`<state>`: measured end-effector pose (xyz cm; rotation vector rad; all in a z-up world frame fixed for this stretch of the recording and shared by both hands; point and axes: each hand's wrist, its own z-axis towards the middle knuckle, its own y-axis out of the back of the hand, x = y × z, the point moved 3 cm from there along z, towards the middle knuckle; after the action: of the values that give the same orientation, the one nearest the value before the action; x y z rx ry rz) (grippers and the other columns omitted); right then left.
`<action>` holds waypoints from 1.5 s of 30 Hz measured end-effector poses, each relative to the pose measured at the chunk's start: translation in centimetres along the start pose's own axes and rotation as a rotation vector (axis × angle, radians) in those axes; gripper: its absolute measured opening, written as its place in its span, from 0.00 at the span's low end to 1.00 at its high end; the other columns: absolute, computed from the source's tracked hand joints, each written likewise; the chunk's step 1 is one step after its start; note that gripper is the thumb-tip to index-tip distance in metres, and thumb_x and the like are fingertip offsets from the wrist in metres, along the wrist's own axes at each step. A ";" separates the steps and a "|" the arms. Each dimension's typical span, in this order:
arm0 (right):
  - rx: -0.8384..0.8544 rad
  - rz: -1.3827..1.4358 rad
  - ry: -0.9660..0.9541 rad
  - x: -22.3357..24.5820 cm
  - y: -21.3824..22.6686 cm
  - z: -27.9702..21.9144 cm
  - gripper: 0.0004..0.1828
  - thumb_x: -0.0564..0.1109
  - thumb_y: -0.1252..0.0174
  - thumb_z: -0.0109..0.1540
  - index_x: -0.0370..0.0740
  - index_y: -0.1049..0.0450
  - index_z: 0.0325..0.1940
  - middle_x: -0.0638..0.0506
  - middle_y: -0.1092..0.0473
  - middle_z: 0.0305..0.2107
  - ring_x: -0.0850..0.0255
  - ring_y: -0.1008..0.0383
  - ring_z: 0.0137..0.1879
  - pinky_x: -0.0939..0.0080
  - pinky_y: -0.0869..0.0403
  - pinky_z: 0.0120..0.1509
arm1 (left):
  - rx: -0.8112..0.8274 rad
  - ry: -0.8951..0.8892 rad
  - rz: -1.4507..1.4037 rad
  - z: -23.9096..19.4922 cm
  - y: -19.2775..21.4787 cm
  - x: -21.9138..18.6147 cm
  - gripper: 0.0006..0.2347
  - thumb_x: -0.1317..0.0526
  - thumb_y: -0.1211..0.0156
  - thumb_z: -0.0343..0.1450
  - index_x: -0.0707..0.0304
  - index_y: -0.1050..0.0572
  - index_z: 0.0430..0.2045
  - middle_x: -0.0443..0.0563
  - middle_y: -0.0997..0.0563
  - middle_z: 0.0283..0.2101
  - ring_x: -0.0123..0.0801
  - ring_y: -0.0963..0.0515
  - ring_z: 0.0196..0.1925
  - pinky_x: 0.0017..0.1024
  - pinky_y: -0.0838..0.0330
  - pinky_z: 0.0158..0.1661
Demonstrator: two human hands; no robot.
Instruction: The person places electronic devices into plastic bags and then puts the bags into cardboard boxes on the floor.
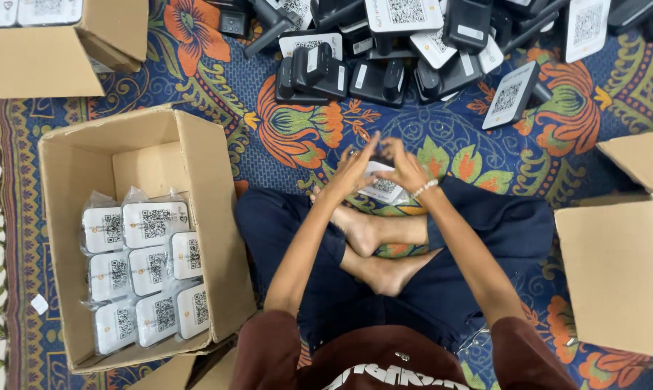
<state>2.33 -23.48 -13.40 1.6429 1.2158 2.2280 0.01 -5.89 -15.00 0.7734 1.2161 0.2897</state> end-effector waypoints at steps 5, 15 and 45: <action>-0.197 0.028 -0.046 -2.3 -0.3 -4.1 0.38 0.45 0.24 0.54 0.36 0.36 0.62 0.40 0.23 0.43 0.48 0.21 0.50 0.53 0.23 0.53 | 0.076 0.061 0.025 -0.2 -1.9 1.4 0.32 0.47 0.31 0.67 0.58 0.36 0.63 0.67 0.21 0.54 0.58 0.23 0.57 0.49 0.32 0.55; -0.402 0.565 -0.184 -11.3 -8.4 -8.6 0.19 0.42 0.32 0.62 0.30 0.26 0.53 0.49 0.23 0.44 0.65 0.24 0.48 0.63 0.25 0.53 | -0.133 0.444 -0.038 -4.3 -7.2 4.8 0.23 0.42 0.50 0.74 0.62 0.30 0.53 0.76 0.19 0.36 0.71 0.21 0.42 0.58 0.28 0.39; 0.002 0.249 0.608 30.1 -14.7 9.7 0.41 0.47 0.35 0.68 0.23 0.47 0.75 0.28 0.46 0.71 0.35 0.47 0.78 0.45 0.49 0.82 | -0.655 0.388 0.533 -24.3 36.3 -2.9 0.25 0.54 0.33 0.66 0.51 0.35 0.57 0.61 0.16 0.38 0.60 0.18 0.40 0.54 0.26 0.37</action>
<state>-6.75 7.22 0.51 1.1978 1.1603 3.0218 -16.18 27.60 8.17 0.4539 1.1469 1.2558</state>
